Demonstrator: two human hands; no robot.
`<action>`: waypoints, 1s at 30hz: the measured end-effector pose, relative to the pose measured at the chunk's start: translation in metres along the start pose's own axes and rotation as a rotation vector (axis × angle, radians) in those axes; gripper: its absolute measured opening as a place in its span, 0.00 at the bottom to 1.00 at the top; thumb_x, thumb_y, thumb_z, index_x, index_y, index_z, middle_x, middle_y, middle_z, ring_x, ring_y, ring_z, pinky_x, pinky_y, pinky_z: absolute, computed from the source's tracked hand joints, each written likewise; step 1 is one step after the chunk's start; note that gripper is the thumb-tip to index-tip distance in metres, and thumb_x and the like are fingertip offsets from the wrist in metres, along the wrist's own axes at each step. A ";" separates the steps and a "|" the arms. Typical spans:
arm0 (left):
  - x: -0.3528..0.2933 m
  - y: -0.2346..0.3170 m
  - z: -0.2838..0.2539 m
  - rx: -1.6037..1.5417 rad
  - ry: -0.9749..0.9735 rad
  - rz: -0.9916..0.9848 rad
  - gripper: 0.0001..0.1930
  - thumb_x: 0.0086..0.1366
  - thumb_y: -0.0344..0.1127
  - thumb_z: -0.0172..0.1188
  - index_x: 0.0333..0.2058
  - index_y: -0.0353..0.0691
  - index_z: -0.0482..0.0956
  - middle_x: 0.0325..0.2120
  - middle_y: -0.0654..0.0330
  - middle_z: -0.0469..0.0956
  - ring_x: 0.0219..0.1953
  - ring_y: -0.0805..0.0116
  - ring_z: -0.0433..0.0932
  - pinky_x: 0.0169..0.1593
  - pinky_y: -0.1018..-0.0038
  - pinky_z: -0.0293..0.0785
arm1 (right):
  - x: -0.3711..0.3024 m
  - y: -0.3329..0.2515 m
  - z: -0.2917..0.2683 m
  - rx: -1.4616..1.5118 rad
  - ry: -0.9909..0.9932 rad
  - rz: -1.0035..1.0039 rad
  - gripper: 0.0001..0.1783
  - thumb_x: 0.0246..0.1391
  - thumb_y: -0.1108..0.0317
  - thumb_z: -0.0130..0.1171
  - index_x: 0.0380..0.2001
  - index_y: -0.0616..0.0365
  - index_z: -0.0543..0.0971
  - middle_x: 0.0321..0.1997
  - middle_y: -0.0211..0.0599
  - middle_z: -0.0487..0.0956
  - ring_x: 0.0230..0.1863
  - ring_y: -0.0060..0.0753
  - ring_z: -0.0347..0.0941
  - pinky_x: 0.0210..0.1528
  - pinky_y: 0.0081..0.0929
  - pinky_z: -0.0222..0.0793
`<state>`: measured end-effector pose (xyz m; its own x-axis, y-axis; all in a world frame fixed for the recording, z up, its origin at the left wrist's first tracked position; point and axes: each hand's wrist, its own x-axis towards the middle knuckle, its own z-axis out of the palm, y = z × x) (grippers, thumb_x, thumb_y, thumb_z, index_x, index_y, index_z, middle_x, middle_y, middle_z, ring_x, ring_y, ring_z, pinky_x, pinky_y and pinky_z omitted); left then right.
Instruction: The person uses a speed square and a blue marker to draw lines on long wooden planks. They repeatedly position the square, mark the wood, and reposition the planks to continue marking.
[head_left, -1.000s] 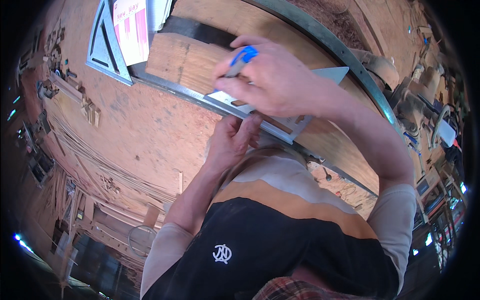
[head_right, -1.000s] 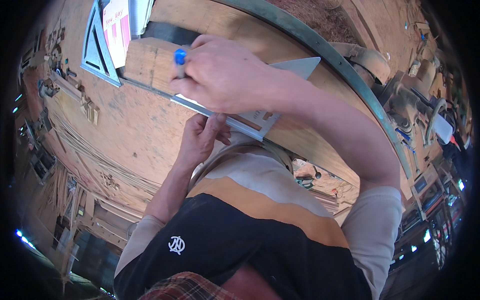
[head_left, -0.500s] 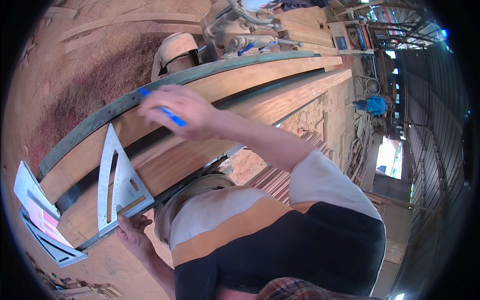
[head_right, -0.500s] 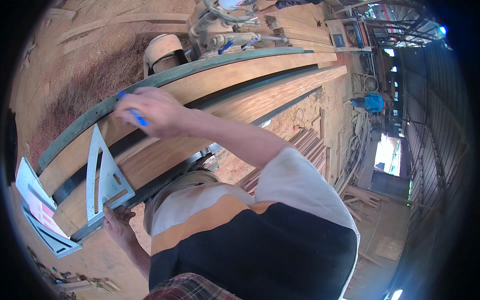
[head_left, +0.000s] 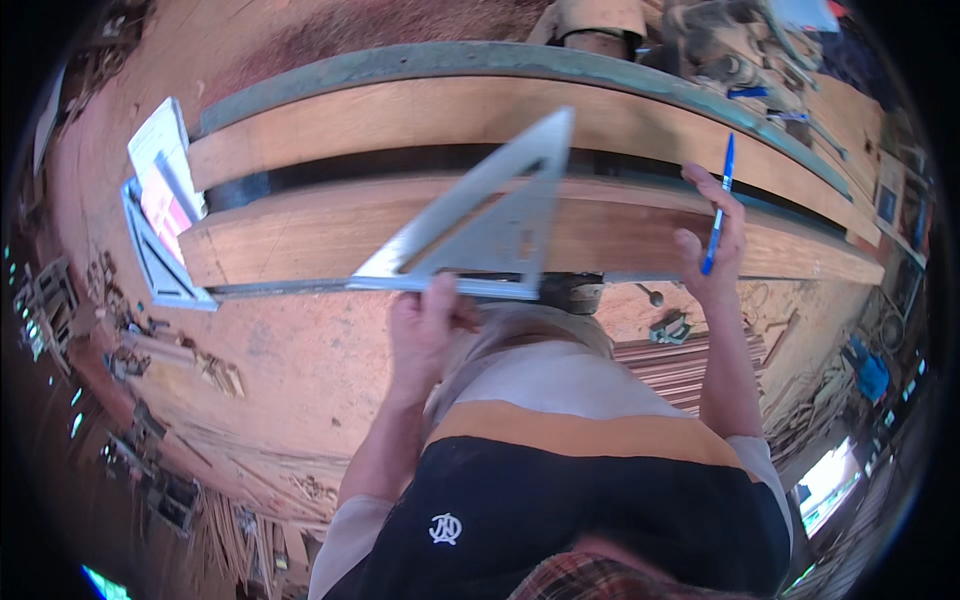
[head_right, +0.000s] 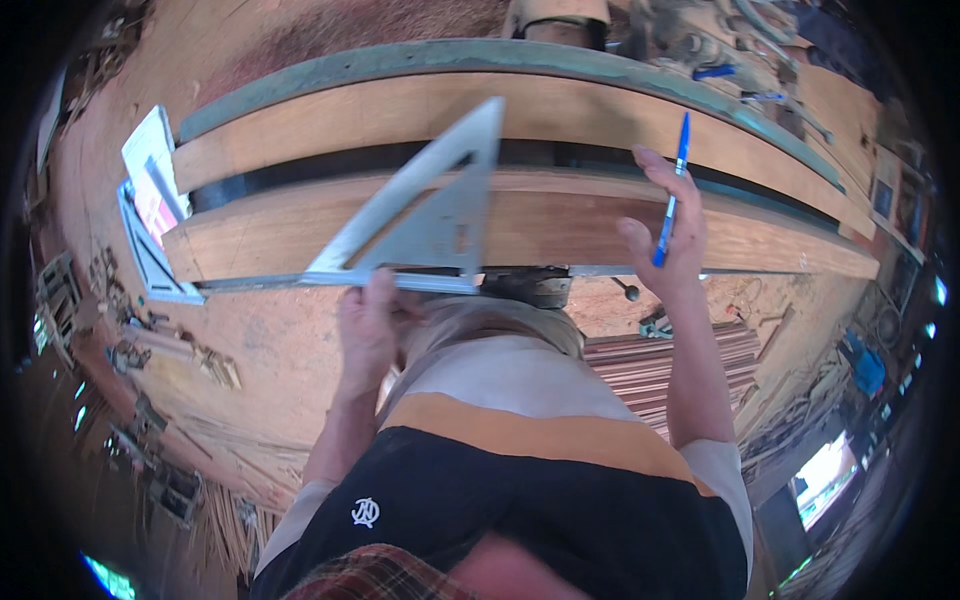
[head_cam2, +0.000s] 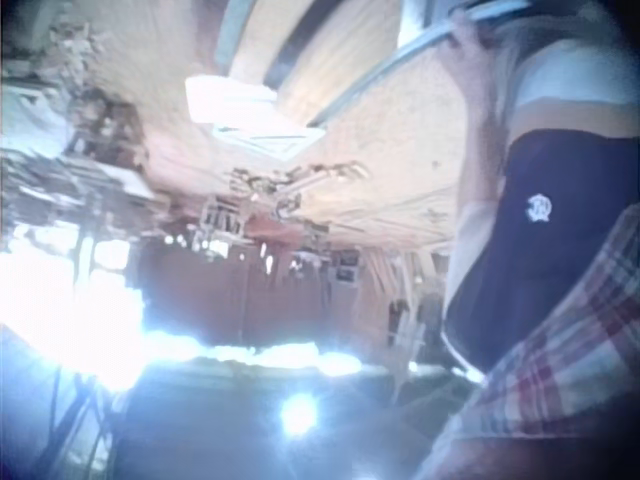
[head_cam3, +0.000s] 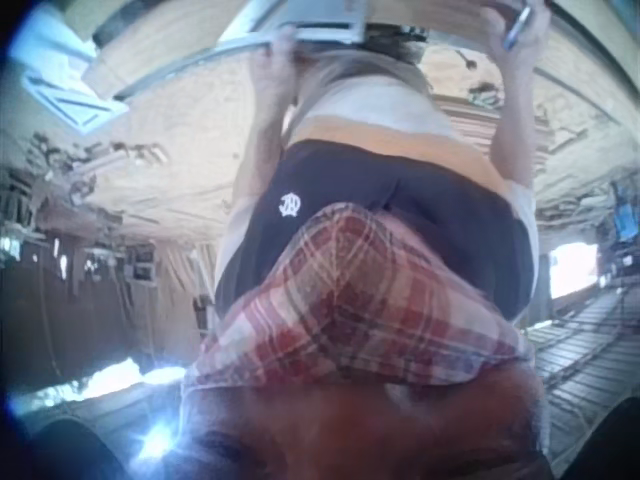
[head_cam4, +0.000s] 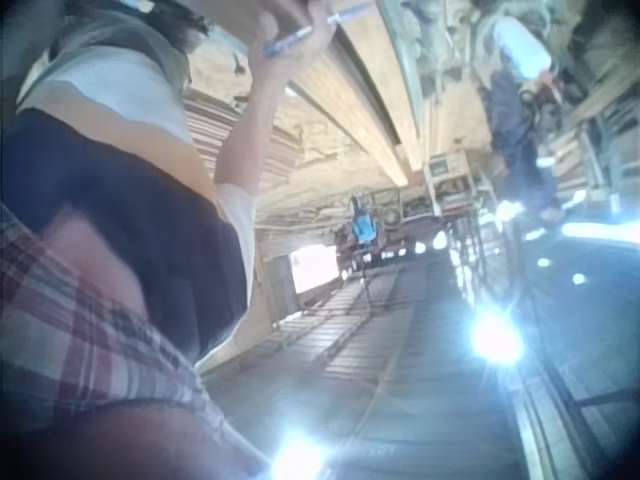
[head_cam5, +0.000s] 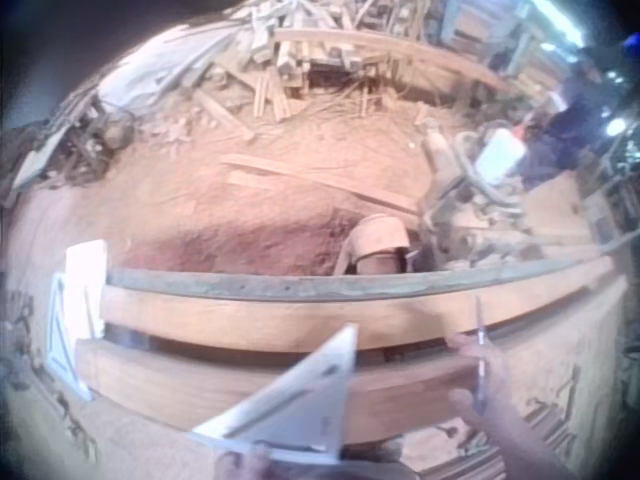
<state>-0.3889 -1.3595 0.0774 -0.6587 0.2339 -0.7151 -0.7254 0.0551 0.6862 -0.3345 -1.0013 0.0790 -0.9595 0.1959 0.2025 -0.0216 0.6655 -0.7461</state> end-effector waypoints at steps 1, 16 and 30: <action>-0.002 -0.002 0.013 -0.029 -0.027 -0.019 0.21 0.77 0.49 0.55 0.38 0.33 0.80 0.27 0.56 0.81 0.28 0.70 0.81 0.32 0.70 0.83 | -0.001 0.002 0.001 0.047 0.008 -0.009 0.33 0.59 0.48 0.70 0.57 0.58 0.71 0.63 0.55 0.77 0.64 0.53 0.75 0.67 0.45 0.68; 0.005 -0.002 0.086 0.076 -0.235 -0.288 0.09 0.73 0.35 0.62 0.40 0.34 0.79 0.29 0.60 0.80 0.31 0.72 0.80 0.38 0.73 0.80 | 0.014 0.006 0.000 -0.107 -0.244 -0.284 0.37 0.52 0.38 0.71 0.52 0.53 0.72 0.52 0.47 0.82 0.48 0.56 0.81 0.52 0.52 0.76; 0.001 0.006 0.071 -0.112 -0.163 -0.197 0.13 0.74 0.40 0.62 0.41 0.33 0.80 0.28 0.58 0.81 0.31 0.70 0.80 0.38 0.71 0.79 | 0.028 -0.010 0.015 -0.048 -0.323 -0.212 0.26 0.43 0.54 0.80 0.40 0.52 0.78 0.41 0.42 0.85 0.42 0.46 0.84 0.55 0.52 0.75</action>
<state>-0.3796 -1.2904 0.0897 -0.4687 0.3834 -0.7958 -0.8596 0.0095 0.5108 -0.3657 -1.0127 0.0827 -0.9743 -0.1815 0.1331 -0.2231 0.7011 -0.6772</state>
